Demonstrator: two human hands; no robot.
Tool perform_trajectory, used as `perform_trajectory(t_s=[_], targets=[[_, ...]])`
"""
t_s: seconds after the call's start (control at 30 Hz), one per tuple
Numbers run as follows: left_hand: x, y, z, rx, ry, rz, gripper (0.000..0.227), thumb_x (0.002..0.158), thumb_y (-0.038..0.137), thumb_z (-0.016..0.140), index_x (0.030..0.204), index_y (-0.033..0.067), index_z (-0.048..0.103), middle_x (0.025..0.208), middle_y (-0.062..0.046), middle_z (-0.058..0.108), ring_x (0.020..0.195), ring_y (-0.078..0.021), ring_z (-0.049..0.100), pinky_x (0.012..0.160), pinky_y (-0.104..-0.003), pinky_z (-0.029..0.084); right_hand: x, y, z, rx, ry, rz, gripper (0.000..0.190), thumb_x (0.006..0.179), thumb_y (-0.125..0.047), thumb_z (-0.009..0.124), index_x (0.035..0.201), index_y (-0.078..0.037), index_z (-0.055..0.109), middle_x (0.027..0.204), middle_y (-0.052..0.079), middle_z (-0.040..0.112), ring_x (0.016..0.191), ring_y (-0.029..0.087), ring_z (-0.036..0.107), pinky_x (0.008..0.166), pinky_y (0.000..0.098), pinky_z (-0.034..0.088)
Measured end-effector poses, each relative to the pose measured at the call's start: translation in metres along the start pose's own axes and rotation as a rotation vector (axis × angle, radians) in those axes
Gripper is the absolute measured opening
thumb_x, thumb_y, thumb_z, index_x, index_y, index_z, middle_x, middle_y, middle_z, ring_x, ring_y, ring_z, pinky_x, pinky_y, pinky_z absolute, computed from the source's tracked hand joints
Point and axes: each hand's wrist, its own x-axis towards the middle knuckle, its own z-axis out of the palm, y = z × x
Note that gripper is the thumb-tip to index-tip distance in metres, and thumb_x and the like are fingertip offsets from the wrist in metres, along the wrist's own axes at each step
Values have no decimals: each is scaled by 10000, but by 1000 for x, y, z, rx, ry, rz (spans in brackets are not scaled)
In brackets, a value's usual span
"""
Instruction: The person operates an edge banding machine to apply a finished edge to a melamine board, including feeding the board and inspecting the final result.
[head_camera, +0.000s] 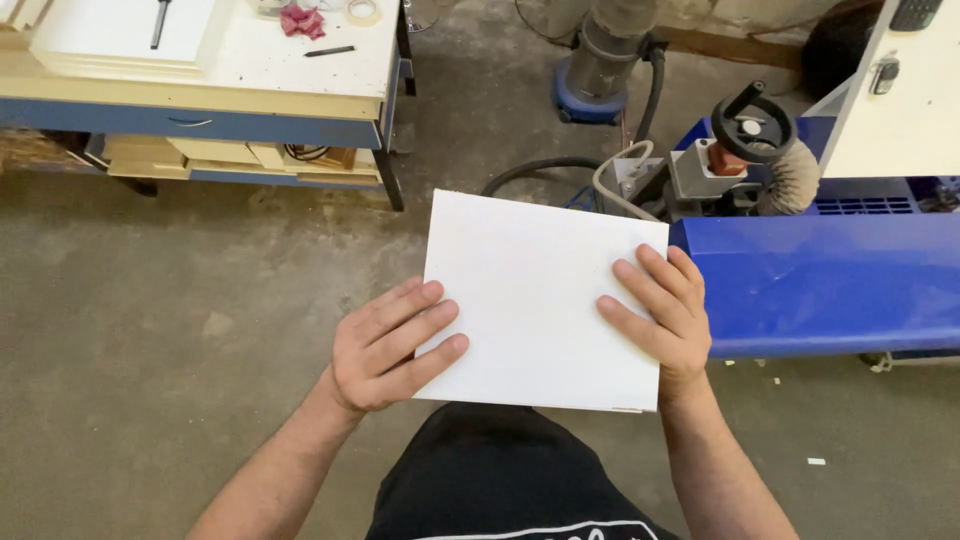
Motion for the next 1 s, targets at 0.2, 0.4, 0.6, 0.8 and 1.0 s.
perform_trajectory(t_s=[0.2,0.4,0.6,0.8,1.0], targets=[[-2,-1,0,7,-13,8,254,1029,80,574,1096,176,799,1192,-134,768,1088,-334,746,944,-475,621,-2,0,1,32,9,48,188,938,-39,713,996,-175,829,1212,143,750,1257,362,630,1194,526,393],[-1,1,1,-6,-13,-17,259,1036,87,562,1080,173,802,1186,-133,772,1084,-332,750,950,-477,622,1,-2,1,39,2,55,153,933,-76,730,1000,-176,824,1212,150,750,1256,359,629,1199,513,389],[6,9,-7,-367,-286,-674,199,923,225,769,1071,100,726,957,-88,771,860,-317,751,778,-474,617,-13,0,3,797,-87,497,263,802,-173,860,920,18,723,878,202,763,827,348,755,831,459,595],[-22,29,1,-761,-66,-1567,429,806,81,845,1211,53,707,893,-95,751,821,-170,672,672,-337,564,-33,-32,-2,635,-200,1326,282,804,-237,848,835,-38,652,712,173,761,635,245,713,567,445,601],[-1,33,-1,-822,-26,-1695,363,827,152,784,1180,95,718,1005,-55,762,839,-149,690,685,-306,579,-51,-45,1,554,-184,1585,596,713,-403,752,1173,-24,725,1141,130,793,1011,283,758,808,422,610]])
